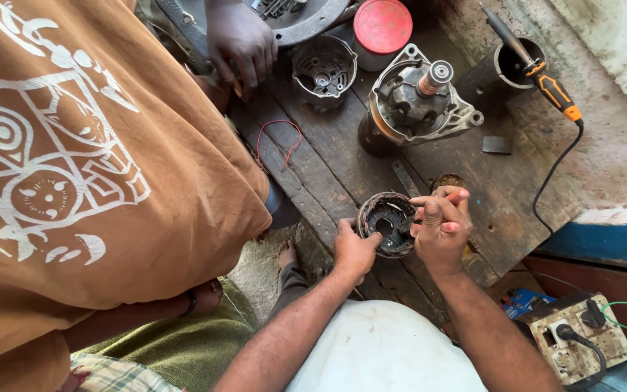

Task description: Soldering and reassembling an automotive alternator component on a workbench.

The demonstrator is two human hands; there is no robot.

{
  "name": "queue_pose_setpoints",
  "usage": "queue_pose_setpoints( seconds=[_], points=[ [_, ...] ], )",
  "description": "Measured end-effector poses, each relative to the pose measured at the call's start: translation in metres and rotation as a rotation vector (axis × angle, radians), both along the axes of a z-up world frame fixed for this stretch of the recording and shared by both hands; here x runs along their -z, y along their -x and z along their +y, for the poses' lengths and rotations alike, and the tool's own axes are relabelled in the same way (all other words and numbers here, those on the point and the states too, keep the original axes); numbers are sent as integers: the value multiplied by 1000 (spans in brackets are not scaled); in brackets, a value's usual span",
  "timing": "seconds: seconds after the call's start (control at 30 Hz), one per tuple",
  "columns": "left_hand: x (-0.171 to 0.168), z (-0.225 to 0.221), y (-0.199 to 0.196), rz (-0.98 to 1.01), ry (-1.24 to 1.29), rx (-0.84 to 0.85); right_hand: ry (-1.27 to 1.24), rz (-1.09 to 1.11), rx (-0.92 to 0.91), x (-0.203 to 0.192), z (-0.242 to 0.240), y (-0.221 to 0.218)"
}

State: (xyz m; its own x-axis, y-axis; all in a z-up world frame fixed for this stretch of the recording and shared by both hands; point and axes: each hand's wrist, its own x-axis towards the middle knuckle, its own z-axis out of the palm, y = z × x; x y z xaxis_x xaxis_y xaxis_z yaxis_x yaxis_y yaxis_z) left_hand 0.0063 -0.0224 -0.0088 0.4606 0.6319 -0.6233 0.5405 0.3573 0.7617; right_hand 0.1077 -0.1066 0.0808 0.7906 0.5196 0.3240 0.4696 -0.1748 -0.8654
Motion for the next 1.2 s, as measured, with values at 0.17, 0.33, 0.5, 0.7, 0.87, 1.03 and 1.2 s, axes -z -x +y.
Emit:
queue_pose_setpoints(
  seconds=[0.17, 0.33, 0.5, 0.7, 0.87, 1.03, 1.2],
  points=[
    [1, 1, 0, 3, 8, 2, -51, 144, -24, -1, -2, -9],
    [-4, 3, 0, 19, 6, 1, -97, -14, -68, -19, -14, -18],
    [-5, 3, 1, 25, 39, 17, -113, -100, -52, -31, -22, -15],
    [-8, 5, 1, 24, 52, 14, -56, 14, -74, -16, -11, -6],
    [-4, 3, 1, 19, 39, 13, -46, -39, -84, 6, -14, -9],
    [-4, 4, 2, 15, 33, 18, -65, 141, 12, 0, -3, -1],
    [-1, 3, 2, 1, 29, 2, -77, 219, -30, -32, 6, -1]
  ],
)
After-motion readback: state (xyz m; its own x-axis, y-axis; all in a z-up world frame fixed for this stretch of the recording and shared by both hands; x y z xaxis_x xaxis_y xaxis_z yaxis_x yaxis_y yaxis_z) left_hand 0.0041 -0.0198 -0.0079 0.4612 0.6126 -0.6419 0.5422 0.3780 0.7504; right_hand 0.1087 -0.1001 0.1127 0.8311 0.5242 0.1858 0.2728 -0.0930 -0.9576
